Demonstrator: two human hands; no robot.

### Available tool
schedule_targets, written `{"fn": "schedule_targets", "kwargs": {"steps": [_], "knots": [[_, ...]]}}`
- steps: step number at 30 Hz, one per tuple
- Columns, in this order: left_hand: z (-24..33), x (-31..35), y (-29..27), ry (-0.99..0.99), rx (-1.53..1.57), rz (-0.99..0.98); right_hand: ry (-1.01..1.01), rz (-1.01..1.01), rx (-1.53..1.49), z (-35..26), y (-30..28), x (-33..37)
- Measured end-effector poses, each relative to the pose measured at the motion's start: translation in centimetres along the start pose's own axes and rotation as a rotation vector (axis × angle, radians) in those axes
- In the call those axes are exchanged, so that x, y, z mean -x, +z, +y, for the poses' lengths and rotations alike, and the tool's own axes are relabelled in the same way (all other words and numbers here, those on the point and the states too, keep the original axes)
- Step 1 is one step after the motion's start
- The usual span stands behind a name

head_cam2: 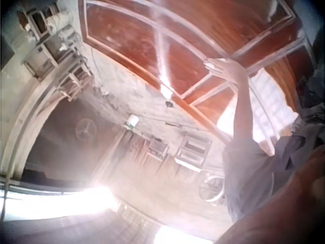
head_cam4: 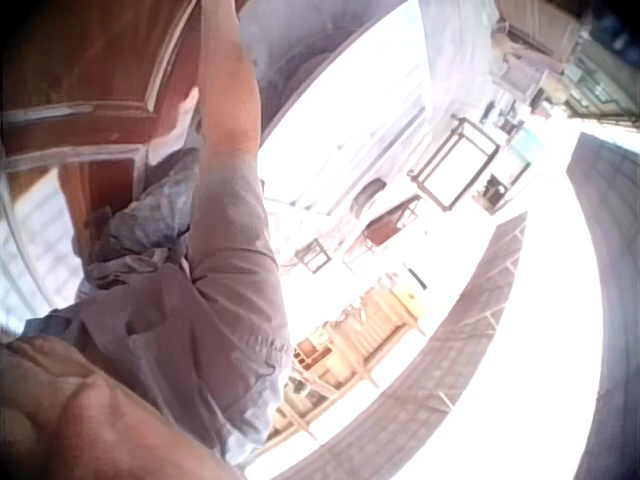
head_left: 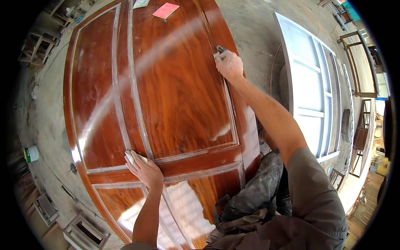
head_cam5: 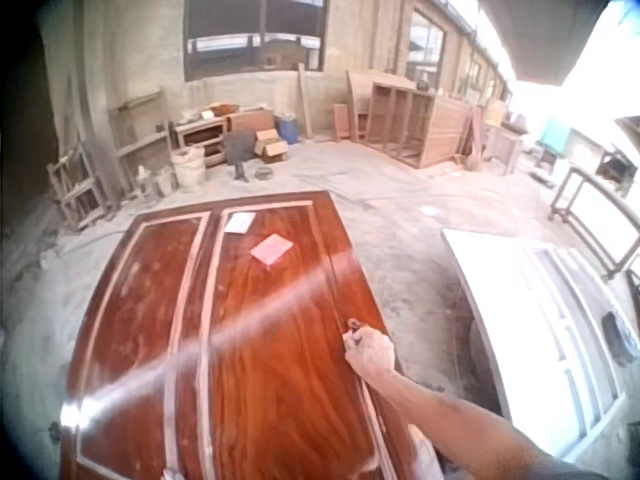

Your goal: The person rubs a wooden door with a small yellow sponge, moving methodically across the surface and along the raised panels. The person works on the entire door, covering the flat areas and the edges of the panels.

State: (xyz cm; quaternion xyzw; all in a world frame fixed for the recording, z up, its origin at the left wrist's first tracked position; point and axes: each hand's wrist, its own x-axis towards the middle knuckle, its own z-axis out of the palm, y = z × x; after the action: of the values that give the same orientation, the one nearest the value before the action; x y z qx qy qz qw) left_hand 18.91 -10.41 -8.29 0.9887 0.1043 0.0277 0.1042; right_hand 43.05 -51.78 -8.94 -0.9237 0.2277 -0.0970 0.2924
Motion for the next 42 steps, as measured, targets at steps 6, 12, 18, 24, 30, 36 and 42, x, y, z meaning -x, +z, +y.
{"fn": "schedule_targets", "kwargs": {"steps": [6,12,18,24,30,36,42], "knots": [[0.0,-0.1,0.3,0.076,0.015,0.045,0.106,-0.089,0.011,-3.3,0.3,-11.2],[-1.7,-0.3,0.2,0.066,-0.01,0.087,-0.014,-0.137,-0.095,0.6,-1.2,5.3],[-0.6,-1.0,1.7,0.097,0.011,0.15,0.004,-0.142,-0.107,4.2,-9.0,25.9],[-1.3,-0.4,1.8,0.07,-0.005,0.123,-0.092,-0.087,0.069,4.6,-9.2,26.2],[-0.9,-0.4,0.8,0.075,-0.006,0.111,-0.198,-0.057,0.146,4.5,-6.8,21.1],[-0.6,-0.4,0.7,0.07,-0.002,0.068,-0.258,-0.042,0.232,3.0,-5.0,12.6],[-0.6,-0.2,0.4,0.004,-0.025,0.007,-0.122,-0.185,0.123,5.0,-8.3,23.6]]}}
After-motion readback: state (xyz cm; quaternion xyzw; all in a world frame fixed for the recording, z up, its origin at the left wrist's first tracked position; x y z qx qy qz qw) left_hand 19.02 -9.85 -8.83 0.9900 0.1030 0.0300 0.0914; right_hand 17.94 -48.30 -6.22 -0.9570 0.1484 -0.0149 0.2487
